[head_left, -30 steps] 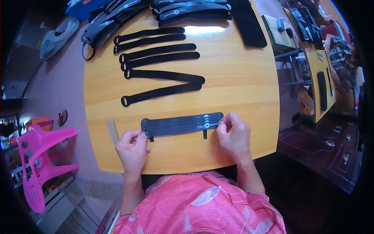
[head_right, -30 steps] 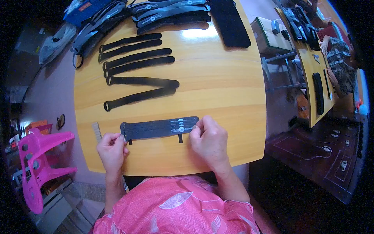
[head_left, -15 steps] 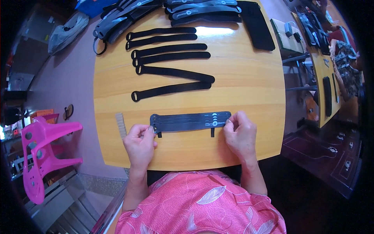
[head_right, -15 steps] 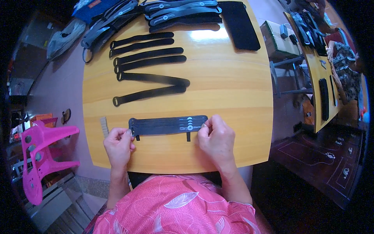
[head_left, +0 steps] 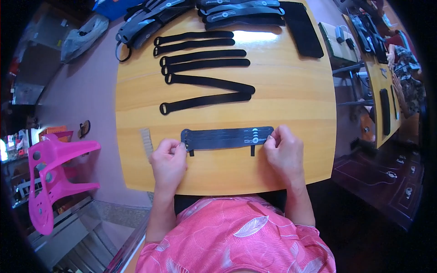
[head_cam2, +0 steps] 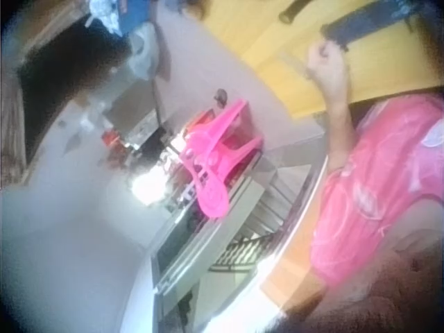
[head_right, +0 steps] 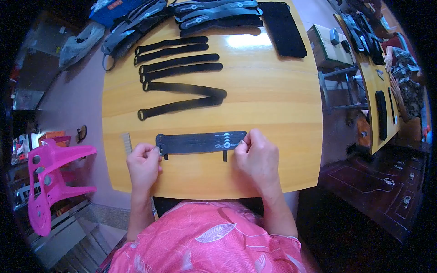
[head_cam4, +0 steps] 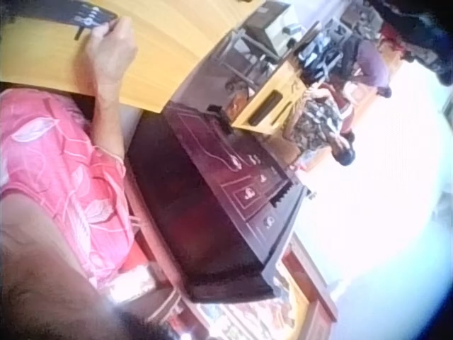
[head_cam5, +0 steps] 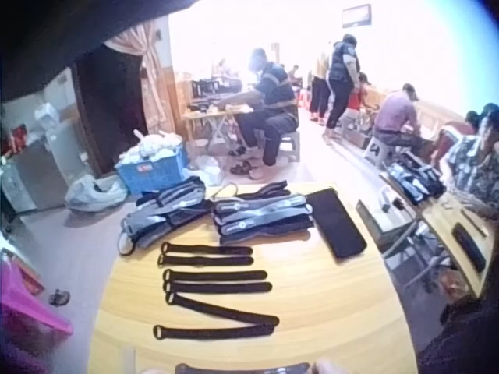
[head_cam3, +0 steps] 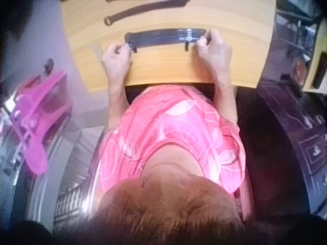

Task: Organizing and inspecting black velcro straps on a wooden table.

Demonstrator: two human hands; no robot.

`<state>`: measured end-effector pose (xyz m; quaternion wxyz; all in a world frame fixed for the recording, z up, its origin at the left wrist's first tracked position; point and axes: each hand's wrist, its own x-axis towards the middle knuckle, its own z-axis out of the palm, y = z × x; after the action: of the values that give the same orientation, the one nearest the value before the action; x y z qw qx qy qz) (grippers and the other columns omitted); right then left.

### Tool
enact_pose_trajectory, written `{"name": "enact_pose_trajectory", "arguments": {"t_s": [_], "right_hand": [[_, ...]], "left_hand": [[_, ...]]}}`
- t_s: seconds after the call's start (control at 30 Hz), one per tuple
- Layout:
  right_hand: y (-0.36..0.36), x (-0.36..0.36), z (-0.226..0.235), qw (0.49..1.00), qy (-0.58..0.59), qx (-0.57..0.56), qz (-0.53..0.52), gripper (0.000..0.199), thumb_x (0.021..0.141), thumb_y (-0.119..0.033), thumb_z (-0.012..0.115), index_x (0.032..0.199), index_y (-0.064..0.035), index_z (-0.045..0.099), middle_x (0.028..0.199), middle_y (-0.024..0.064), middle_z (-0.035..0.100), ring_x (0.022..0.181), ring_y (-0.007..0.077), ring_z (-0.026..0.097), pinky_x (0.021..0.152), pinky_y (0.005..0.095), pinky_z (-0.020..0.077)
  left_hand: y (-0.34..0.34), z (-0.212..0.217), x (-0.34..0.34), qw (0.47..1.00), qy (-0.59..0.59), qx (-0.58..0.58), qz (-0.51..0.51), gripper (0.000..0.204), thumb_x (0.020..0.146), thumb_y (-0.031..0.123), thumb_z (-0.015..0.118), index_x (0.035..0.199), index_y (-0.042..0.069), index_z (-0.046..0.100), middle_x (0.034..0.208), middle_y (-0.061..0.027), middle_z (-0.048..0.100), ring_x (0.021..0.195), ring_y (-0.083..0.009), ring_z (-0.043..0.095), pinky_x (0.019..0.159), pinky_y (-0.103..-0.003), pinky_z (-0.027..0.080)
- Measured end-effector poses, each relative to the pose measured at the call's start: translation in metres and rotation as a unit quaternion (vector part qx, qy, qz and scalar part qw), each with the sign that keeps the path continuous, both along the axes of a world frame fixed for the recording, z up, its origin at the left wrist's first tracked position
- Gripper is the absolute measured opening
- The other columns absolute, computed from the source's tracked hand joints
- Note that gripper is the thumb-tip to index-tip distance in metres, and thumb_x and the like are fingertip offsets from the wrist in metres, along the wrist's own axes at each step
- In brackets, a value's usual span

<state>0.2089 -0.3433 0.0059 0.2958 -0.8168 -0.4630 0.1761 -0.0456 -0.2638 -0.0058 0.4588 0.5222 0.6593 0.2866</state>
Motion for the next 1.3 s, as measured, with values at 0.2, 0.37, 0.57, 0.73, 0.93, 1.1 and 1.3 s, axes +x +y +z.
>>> {"name": "enact_pose_trajectory", "arguments": {"t_s": [0.2,0.37,0.57,0.73,0.93,1.1,1.3], "right_hand": [[0.0,-0.003,0.005,0.994,-0.077,-0.071,0.018,0.011,0.077,-0.012,0.062,0.079,-0.0043,0.054,0.067,0.0174,0.061,0.063,0.0387,0.063,0.059,0.0485,0.0503],[0.001,-0.003,0.014,0.992,-0.073,-0.103,-0.019,0.02,0.079,-0.013,0.063,0.092,-0.0044,0.052,0.066,0.0168,0.062,0.066,0.0402,0.064,0.061,0.0504,0.0504],[-0.019,-0.007,0.02,0.998,-0.049,0.045,0.024,0.024,0.078,-0.001,0.059,0.102,0.0006,0.057,0.082,0.0184,0.063,0.073,0.0362,0.064,0.068,0.0471,0.0518],[-0.001,-0.065,0.018,0.934,-0.108,0.241,0.243,0.038,0.075,-0.002,0.059,0.112,0.0054,0.057,0.108,0.0222,0.061,0.104,0.038,0.06,0.09,0.0446,0.049],[-0.004,-0.089,-0.02,0.937,-0.155,0.099,0.298,0.057,0.088,-0.021,0.054,0.141,-0.0015,0.043,0.147,0.0168,0.042,0.14,0.0313,0.036,0.115,0.0479,0.0254],[-0.02,-0.058,-0.006,0.957,-0.146,0.013,0.251,0.067,0.087,-0.034,0.061,0.142,-0.0003,0.04,0.149,0.017,0.039,0.141,0.031,0.032,0.116,0.0484,0.0224],[-0.044,-0.022,-0.003,0.953,-0.234,-0.049,0.187,0.07,0.087,-0.041,0.062,0.141,-0.0003,0.043,0.149,0.0135,0.04,0.141,0.0276,0.033,0.114,0.0551,0.0187]], "left_hand": [[0.009,0.011,-0.005,0.977,0.169,0.089,-0.092,0.02,0.078,0.012,0.072,0.068,0.0,0.061,0.051,-0.0078,0.054,0.046,-0.0158,0.052,0.049,-0.032,0.042],[0.006,0.017,-0.007,0.984,0.141,0.064,-0.089,0.016,0.08,0.012,0.071,0.074,-0.002,0.063,0.056,-0.0103,0.058,0.048,-0.019,0.055,0.05,-0.034,0.044],[-0.035,0.028,0.008,0.898,0.128,0.374,-0.192,0.03,0.085,0.006,0.063,0.114,-0.003,0.061,0.107,-0.0223,0.063,0.093,-0.0337,0.063,0.081,-0.043,0.05],[-0.035,0.016,0.015,0.851,0.168,0.329,-0.372,0.052,0.093,0.017,0.052,0.137,-0.008,0.041,0.144,-0.0284,0.038,0.138,-0.0426,0.033,0.114,-0.052,0.022],[-0.022,0.005,0.003,0.806,0.266,0.298,-0.437,0.063,0.091,0.028,0.056,0.141,-0.006,0.038,0.152,-0.0277,0.026,0.143,-0.042,0.022,0.116,-0.054,0.014],[-0.02,0.006,0.001,0.797,0.276,0.291,-0.452,0.067,0.09,0.035,0.059,0.142,-0.003,0.039,0.153,-0.0278,0.024,0.143,-0.0427,0.021,0.116,-0.053,0.014],[-0.021,0.003,0.002,0.815,0.257,0.3,-0.425,0.067,0.087,0.037,0.062,0.14,0.001,0.044,0.153,-0.0285,0.024,0.143,-0.0435,0.021,0.115,-0.053,0.016]]}}
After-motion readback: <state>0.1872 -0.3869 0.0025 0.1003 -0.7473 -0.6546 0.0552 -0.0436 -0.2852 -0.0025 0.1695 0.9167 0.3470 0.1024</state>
